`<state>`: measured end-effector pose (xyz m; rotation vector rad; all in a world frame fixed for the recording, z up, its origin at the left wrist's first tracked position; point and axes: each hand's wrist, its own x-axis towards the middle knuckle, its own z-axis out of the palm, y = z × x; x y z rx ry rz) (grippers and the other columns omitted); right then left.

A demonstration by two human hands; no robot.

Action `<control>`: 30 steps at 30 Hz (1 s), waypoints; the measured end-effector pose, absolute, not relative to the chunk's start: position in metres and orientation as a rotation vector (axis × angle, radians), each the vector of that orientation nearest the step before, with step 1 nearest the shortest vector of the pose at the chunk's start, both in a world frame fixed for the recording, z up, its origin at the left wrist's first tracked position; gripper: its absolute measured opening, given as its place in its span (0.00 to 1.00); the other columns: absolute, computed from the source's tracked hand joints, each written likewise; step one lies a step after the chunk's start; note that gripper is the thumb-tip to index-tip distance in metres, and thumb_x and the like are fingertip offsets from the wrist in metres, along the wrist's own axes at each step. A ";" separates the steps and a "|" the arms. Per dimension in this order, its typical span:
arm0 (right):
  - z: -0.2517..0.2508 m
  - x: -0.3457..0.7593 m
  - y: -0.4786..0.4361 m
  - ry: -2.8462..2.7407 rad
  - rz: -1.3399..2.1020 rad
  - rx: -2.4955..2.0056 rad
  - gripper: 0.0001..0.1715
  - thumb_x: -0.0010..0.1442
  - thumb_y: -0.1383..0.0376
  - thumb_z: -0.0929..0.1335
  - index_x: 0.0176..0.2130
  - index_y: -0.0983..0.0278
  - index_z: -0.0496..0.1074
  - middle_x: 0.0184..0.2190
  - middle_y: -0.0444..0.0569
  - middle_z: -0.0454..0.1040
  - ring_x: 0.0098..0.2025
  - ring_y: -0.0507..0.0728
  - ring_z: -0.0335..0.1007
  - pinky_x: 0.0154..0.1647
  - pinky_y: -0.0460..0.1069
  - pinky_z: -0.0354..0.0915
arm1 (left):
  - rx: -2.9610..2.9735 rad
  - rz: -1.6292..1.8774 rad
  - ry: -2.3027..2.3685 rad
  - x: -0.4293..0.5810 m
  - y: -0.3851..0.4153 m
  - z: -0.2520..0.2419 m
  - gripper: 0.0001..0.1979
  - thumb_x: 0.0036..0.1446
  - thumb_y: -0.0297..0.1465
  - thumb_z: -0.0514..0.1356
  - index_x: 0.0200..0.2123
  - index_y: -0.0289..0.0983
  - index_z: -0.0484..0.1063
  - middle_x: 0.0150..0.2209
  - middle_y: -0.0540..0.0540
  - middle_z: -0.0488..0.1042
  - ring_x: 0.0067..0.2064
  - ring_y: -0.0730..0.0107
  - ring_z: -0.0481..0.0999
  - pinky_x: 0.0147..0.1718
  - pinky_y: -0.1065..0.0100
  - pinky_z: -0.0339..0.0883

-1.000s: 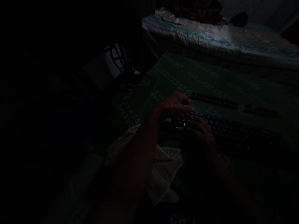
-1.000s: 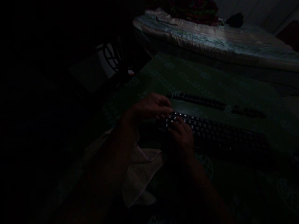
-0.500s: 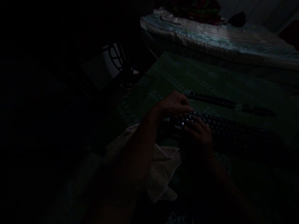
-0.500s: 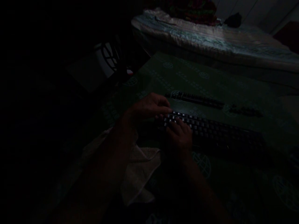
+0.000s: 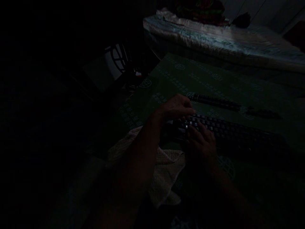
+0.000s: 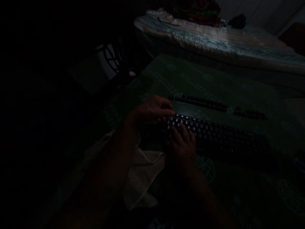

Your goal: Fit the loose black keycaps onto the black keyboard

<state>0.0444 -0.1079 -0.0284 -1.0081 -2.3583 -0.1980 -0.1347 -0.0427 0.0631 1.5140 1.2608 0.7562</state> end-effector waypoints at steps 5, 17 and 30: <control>-0.035 0.050 -0.100 -2.312 -0.328 -0.921 0.13 0.60 0.64 0.65 0.45 0.63 0.70 0.52 0.53 0.71 0.62 0.67 0.55 0.56 0.62 0.55 | 1.514 0.747 1.282 -0.135 -0.042 0.065 0.04 0.52 0.27 0.60 0.29 0.31 0.70 0.21 0.52 0.71 0.22 0.76 0.72 0.19 0.77 0.61; -0.032 0.051 -0.102 -2.213 -0.327 -0.939 0.13 0.59 0.63 0.66 0.45 0.62 0.70 0.52 0.57 0.69 0.60 0.67 0.58 0.54 0.63 0.58 | 1.551 0.751 1.316 -0.138 -0.039 0.060 0.05 0.50 0.29 0.60 0.28 0.32 0.71 0.20 0.52 0.71 0.22 0.75 0.72 0.19 0.76 0.61; -0.034 0.058 -0.097 -2.030 -0.188 -1.045 0.10 0.58 0.68 0.66 0.42 0.63 0.70 0.48 0.55 0.71 0.57 0.65 0.62 0.53 0.62 0.62 | 1.635 0.707 1.444 -0.143 -0.035 0.056 0.07 0.48 0.32 0.60 0.28 0.33 0.71 0.23 0.51 0.72 0.25 0.72 0.72 0.22 0.74 0.62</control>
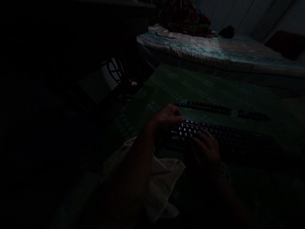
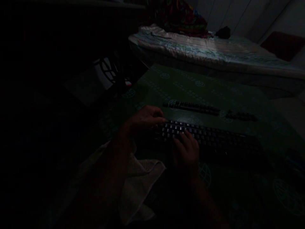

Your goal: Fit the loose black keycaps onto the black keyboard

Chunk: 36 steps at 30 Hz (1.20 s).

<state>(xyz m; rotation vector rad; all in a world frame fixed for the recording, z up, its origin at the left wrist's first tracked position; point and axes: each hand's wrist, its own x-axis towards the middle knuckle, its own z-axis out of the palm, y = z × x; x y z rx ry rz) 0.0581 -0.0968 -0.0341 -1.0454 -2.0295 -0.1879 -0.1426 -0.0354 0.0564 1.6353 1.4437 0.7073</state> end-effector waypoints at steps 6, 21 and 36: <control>-0.040 0.060 -0.098 -2.096 -0.248 -0.970 0.10 0.58 0.69 0.66 0.42 0.63 0.69 0.48 0.57 0.70 0.57 0.67 0.61 0.50 0.63 0.65 | 1.802 0.638 1.604 -0.149 -0.035 0.056 0.08 0.48 0.34 0.58 0.28 0.34 0.73 0.26 0.50 0.73 0.31 0.69 0.72 0.26 0.72 0.63; -0.037 0.066 -0.101 -2.143 -0.126 -0.917 0.13 0.56 0.71 0.66 0.43 0.66 0.69 0.48 0.60 0.70 0.57 0.67 0.61 0.48 0.62 0.66 | 1.834 0.494 1.859 -0.161 -0.034 0.050 0.11 0.49 0.38 0.58 0.33 0.36 0.71 0.30 0.49 0.73 0.32 0.66 0.72 0.28 0.69 0.61; -0.019 0.057 -0.115 -2.111 0.056 -0.980 0.11 0.58 0.73 0.62 0.43 0.68 0.68 0.45 0.61 0.71 0.55 0.67 0.61 0.48 0.64 0.64 | 1.656 0.362 1.679 -0.163 -0.040 0.045 0.20 0.50 0.42 0.60 0.43 0.39 0.69 0.36 0.48 0.74 0.36 0.64 0.75 0.29 0.69 0.65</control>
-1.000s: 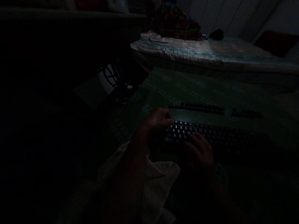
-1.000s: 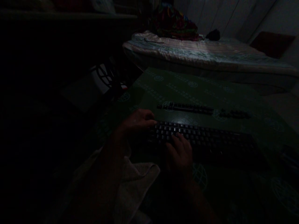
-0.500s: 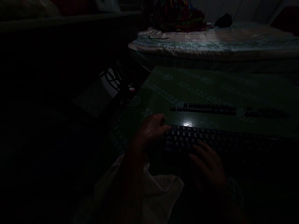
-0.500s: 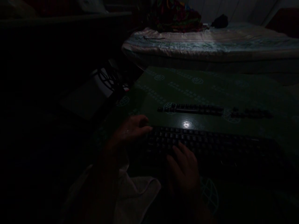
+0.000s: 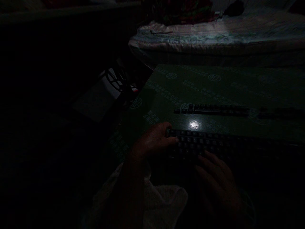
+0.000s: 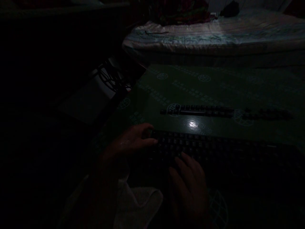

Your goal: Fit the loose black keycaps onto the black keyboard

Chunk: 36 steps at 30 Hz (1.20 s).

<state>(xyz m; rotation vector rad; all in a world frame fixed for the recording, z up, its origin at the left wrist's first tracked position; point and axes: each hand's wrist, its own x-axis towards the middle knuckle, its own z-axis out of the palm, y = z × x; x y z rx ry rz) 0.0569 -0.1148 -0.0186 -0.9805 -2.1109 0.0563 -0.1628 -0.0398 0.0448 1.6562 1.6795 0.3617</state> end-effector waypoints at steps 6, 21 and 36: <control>-0.021 0.060 -0.113 -2.092 0.049 -0.954 0.12 0.58 0.72 0.62 0.43 0.68 0.68 0.43 0.59 0.73 0.53 0.66 0.64 0.47 0.64 0.64 | 1.657 0.309 1.648 -0.163 -0.041 0.045 0.23 0.48 0.43 0.62 0.46 0.39 0.68 0.36 0.49 0.74 0.36 0.65 0.74 0.29 0.70 0.64; -0.041 0.076 -0.098 -2.250 -0.122 -0.804 0.14 0.56 0.69 0.67 0.44 0.64 0.70 0.44 0.54 0.75 0.53 0.64 0.67 0.46 0.59 0.68 | 1.749 0.276 1.638 -0.158 -0.041 0.046 0.28 0.45 0.45 0.63 0.49 0.41 0.66 0.43 0.48 0.73 0.41 0.62 0.74 0.35 0.68 0.65; -0.008 0.061 -0.105 -2.172 -0.180 -0.697 0.13 0.57 0.70 0.63 0.43 0.65 0.71 0.39 0.52 0.77 0.47 0.60 0.72 0.43 0.55 0.70 | 1.770 0.175 1.713 -0.155 -0.042 0.051 0.35 0.42 0.44 0.64 0.54 0.41 0.63 0.52 0.42 0.71 0.51 0.53 0.70 0.46 0.62 0.63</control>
